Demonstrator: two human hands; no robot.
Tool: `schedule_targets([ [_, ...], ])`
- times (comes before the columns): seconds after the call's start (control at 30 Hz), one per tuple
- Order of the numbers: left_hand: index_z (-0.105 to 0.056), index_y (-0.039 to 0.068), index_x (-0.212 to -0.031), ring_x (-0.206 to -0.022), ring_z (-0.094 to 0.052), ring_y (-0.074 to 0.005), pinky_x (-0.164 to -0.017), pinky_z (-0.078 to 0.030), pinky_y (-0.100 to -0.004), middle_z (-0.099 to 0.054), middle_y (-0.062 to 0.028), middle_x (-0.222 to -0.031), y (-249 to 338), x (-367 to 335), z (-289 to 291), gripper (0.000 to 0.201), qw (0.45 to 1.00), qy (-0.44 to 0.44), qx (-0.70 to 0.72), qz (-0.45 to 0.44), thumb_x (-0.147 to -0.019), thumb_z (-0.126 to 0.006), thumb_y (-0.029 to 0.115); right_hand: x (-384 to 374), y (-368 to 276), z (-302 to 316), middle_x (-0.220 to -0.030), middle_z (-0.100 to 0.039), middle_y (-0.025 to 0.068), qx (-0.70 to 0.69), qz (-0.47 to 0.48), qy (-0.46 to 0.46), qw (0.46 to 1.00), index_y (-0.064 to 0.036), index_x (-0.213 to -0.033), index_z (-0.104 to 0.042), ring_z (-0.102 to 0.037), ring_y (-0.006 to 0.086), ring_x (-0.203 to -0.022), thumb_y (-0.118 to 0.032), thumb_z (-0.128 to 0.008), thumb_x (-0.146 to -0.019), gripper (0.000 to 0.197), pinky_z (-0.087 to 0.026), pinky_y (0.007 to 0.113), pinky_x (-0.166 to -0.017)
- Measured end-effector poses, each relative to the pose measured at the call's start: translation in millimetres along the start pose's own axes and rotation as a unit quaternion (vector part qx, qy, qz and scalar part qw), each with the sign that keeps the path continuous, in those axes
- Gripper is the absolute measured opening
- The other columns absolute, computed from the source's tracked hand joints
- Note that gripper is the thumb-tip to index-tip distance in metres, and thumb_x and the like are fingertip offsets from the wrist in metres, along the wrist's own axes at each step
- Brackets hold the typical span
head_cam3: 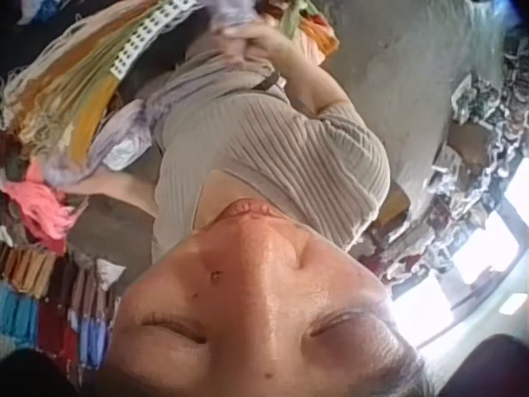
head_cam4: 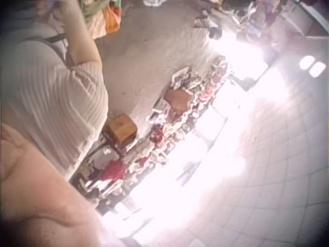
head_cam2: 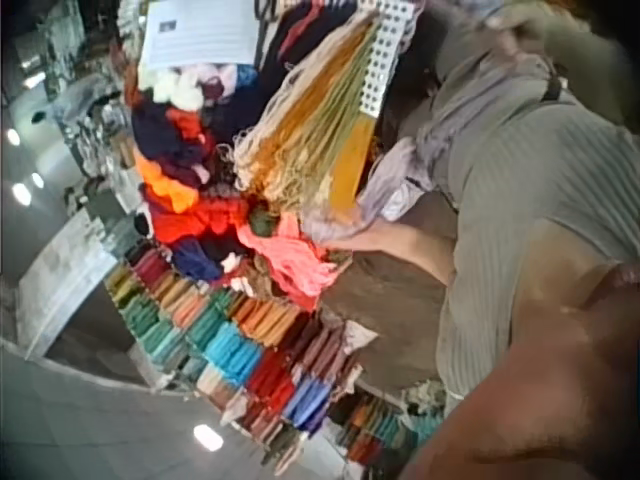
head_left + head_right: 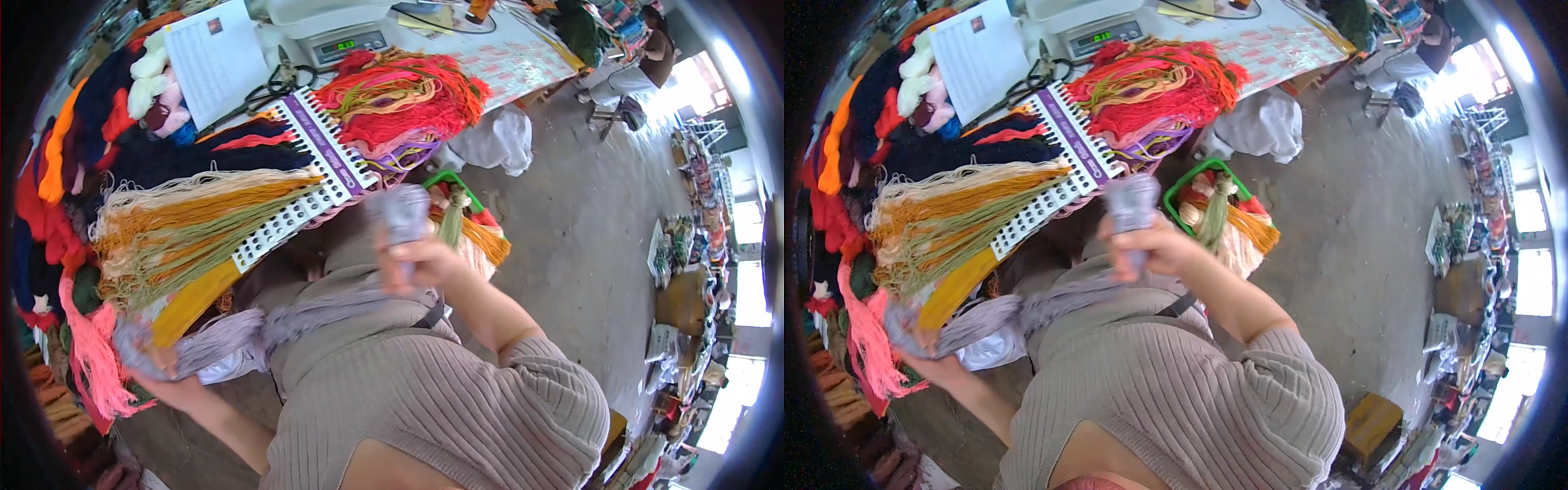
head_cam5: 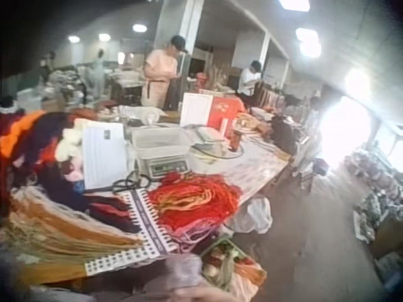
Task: The recorder is sorting various colors of yarn and attaching them to a color sample organizer.
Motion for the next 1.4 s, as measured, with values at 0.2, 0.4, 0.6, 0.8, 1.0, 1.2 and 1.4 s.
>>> schedule_targets([
  [0.2,-0.052,0.005,-0.099,-0.049,-0.032,-0.0076,-0.05,-0.03,-0.0218,-0.039,0.0005,-0.066,81,-42,104,0.044,0.989,-0.051,0.01,-0.142,-0.091,-0.047,0.048,146,-100,30,-0.05,-0.052,0.0066,0.09,0.236,0.051,0.966,-0.0021,-0.104,-0.045,-0.049,0.0129,-0.03,-0.012,-0.059,-0.081,0.029,-0.045,0.027,-0.033],
  [0.4,-0.049,0.003,-0.111,-0.062,-0.038,-0.0097,-0.06,-0.034,-0.0219,-0.042,-0.0006,-0.074,64,-36,91,0.056,0.989,-0.029,-0.045,-0.138,-0.088,-0.048,0.054,165,-136,37,-0.058,-0.054,0.0089,0.374,0.158,0.35,0.844,0.003,-0.102,-0.052,-0.052,0.013,-0.045,-0.005,-0.061,-0.078,0.027,-0.045,0.026,-0.047],
  [0.6,-0.043,0.0,-0.126,-0.092,-0.049,-0.0145,-0.083,-0.039,-0.0296,-0.052,-0.0074,-0.107,7,-25,76,0.046,0.97,0.076,-0.229,-0.028,-0.093,-0.052,0.031,113,-106,208,-0.097,-0.063,0.0092,0.792,-0.003,0.338,0.508,-0.0006,-0.119,-0.052,-0.061,0.02,-0.084,-0.016,-0.069,-0.076,0.05,-0.048,0.032,-0.078],
  [0.8,-0.043,-0.005,-0.129,-0.101,-0.052,-0.0161,-0.087,-0.042,-0.0293,-0.055,-0.009,-0.112,-31,11,70,0.043,0.957,0.024,-0.283,0.055,-0.092,-0.052,0.015,77,-79,213,-0.1,-0.065,0.0171,0.696,-0.013,0.374,0.612,-0.0009,-0.119,-0.054,-0.063,0.0249,-0.093,-0.025,-0.068,-0.079,0.05,-0.049,0.034,-0.081],
  [1.0,-0.046,-0.002,-0.128,-0.101,-0.054,-0.0126,-0.09,-0.041,-0.0266,-0.056,-0.0043,-0.116,-73,17,11,0.043,0.955,-0.096,-0.271,0.068,-0.087,-0.054,0.006,-4,-47,73,-0.102,-0.063,0.0081,0.476,0.069,0.197,0.854,0.0022,-0.118,-0.052,-0.059,0.0137,-0.093,-0.008,-0.055,-0.09,0.03,-0.046,0.026,-0.083],
  [1.2,-0.043,0.0,-0.132,-0.096,-0.056,-0.0098,-0.082,-0.045,-0.023,-0.059,-0.0075,-0.111,-64,43,-59,0.053,0.962,-0.157,-0.212,0.064,-0.082,-0.062,0.004,-105,66,-54,-0.12,-0.055,0.0069,0.419,0.046,-0.073,0.904,-0.0017,-0.123,-0.049,-0.051,0.0145,-0.11,-0.01,-0.06,-0.087,0.038,-0.041,0.027,-0.093],
  [1.4,-0.048,-0.002,-0.127,-0.093,-0.059,-0.0104,-0.081,-0.046,-0.0248,-0.064,-0.0108,-0.104,-41,43,-60,0.047,0.935,-0.143,-0.321,-0.036,-0.082,-0.063,0.001,-135,104,-92,-0.074,-0.05,-0.0045,0.444,-0.03,-0.049,0.894,0.0011,-0.098,-0.058,-0.042,0.0045,-0.068,-0.016,-0.065,-0.086,0.022,-0.036,0.02,-0.061],
])
Point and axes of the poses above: each hand's wrist, its own x-axis away from the middle knuckle, its own z-axis out of the back of the hand, y = z × x, the point moved 5 cm from there along -x, towards the middle knuckle
